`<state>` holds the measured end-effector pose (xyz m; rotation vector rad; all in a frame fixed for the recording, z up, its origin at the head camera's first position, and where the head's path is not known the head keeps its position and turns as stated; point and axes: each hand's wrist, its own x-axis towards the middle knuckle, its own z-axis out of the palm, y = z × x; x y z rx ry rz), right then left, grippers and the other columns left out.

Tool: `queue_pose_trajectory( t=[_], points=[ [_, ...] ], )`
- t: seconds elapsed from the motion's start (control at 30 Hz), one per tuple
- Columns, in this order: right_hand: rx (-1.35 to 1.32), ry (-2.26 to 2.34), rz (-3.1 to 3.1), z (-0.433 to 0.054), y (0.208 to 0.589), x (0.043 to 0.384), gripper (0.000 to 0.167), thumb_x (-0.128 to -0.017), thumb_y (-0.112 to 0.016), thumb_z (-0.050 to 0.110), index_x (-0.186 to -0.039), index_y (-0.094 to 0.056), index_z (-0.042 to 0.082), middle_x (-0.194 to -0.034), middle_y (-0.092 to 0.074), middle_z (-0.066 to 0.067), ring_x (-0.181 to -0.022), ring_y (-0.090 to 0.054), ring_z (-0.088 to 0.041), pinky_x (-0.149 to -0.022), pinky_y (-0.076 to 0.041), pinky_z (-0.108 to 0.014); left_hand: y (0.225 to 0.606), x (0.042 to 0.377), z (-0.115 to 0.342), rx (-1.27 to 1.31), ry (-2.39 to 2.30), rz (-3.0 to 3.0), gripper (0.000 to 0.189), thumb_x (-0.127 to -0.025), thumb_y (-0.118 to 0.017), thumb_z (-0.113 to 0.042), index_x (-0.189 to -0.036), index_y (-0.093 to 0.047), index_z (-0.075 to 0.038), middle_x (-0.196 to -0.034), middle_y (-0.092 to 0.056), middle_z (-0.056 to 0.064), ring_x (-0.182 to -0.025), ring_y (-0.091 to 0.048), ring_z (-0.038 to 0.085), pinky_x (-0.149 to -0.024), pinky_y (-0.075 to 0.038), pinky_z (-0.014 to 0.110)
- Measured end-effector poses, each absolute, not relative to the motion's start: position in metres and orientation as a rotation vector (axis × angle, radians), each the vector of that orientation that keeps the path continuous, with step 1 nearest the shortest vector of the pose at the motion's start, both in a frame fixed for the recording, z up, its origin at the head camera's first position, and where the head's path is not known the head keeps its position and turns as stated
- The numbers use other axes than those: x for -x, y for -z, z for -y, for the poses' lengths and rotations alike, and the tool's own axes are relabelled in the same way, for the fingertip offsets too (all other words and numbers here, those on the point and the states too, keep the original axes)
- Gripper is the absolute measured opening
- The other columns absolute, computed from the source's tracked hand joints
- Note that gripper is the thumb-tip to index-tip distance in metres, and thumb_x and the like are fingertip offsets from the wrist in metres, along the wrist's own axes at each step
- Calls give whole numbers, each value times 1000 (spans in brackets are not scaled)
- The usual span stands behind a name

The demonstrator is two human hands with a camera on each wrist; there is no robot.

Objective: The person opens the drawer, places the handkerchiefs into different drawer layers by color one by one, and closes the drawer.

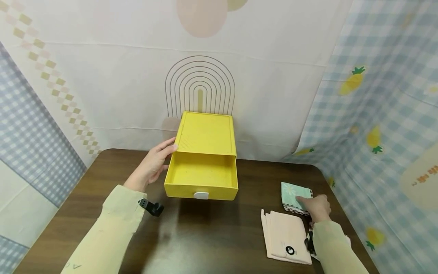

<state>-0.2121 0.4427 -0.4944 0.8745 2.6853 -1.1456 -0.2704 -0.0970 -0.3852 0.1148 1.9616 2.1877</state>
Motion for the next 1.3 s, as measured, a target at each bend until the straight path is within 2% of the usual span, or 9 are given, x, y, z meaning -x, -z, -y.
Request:
queue_pose_trajectory(
  t=[0.17, 0.4, 0.53, 0.6, 0.7, 0.87, 0.97, 1.13, 1.3],
  points=[
    [-845, 1113, -2698, -447, 496, 213, 116, -80, -75, 50, -140, -10, -26, -129, -30, -45, -89, -48, -44, -61, -47, -45, 384, 270, 96, -121, -2188, -1956, 58, -94, -63, -40, -147, -43, -27, -144, -44, 3, -126, -44, 25, -102, -39, 53],
    [-749, 1161, -2637, -450, 497, 218, 112, -80, -76, 47, -136, -17, -30, -138, -17, -48, -107, -43, -51, -76, -48, -53, 386, 270, 98, -105, -2185, -1957, 58, -95, -62, -39, -148, -42, -27, -144, -44, 3, -127, -44, 26, -102, -40, 52],
    [-756, 1140, -2636, -449, 497, 218, 84, -81, -76, 43, -118, -43, -25, -98, -47, -35, -74, -50, -37, -63, -47, -44, 385, 270, 99, -99, -2182, -1961, 57, -95, -62, -39, -147, -43, -27, -143, -44, 2, -126, -44, 25, -102, -40, 51],
    [-751, 1133, -2649, -448, 495, 219, 70, -82, -75, 41, -106, -47, -19, -73, -42, -16, -58, -41, -24, -57, -42, -39, 385, 270, 99, -103, -2189, -1962, 57, -94, -62, -40, -147, -43, -27, -144, -44, 2, -127, -44, 24, -102, -40, 52],
    [-736, 1125, -2663, -446, 492, 219, 66, -83, -74, 40, -101, -45, -17, -63, -27, -3, -51, -30, -16, -54, -38, -37, 384, 271, 99, -107, -2196, -1961, 57, -94, -62, -40, -147, -43, -27, -144, -43, 2, -127, -44, 24, -102, -39, 52],
    [-750, 1070, -2685, -443, 490, 218, 80, -83, -73, 39, -116, -40, -26, -77, -36, -14, -59, -37, -22, -55, -39, -38, 384, 270, 97, -110, -2186, -1951, 57, -95, -61, -39, -148, -42, -26, -145, -43, 4, -128, -43, 25, -104, -37, 53],
    [-737, 1027, -2718, -443, 490, 219, 88, -84, -73, 41, -125, -36, -27, -94, -43, -31, -70, -48, -34, -58, -44, -42, 384, 270, 97, -108, -2194, -1949, 57, -95, -61, -38, -148, -42, -26, -145, -43, 4, -128, -43, 26, -104, -37, 53],
    [-703, 1029, -2727, -443, 489, 219, 98, -86, -70, 41, -137, -21, -27, -133, -28, -47, -110, -43, -57, -78, -47, -59, 384, 270, 96, -105, -2182, -1965, 57, -95, -61, -39, -147, -43, -27, -144, -43, 4, -127, -43, 26, -102, -39, 53],
    [-673, 1165, -2673, -441, 481, 217, 98, -93, -58, 45, -146, -4, -17, -139, -20, -44, -106, -42, -48, -83, -43, -57, 386, 272, 97, -115, -2180, -1965, 58, -95, -62, -40, -147, -42, -27, -145, -43, 3, -128, -43, 24, -102, -39, 52]
  ],
)
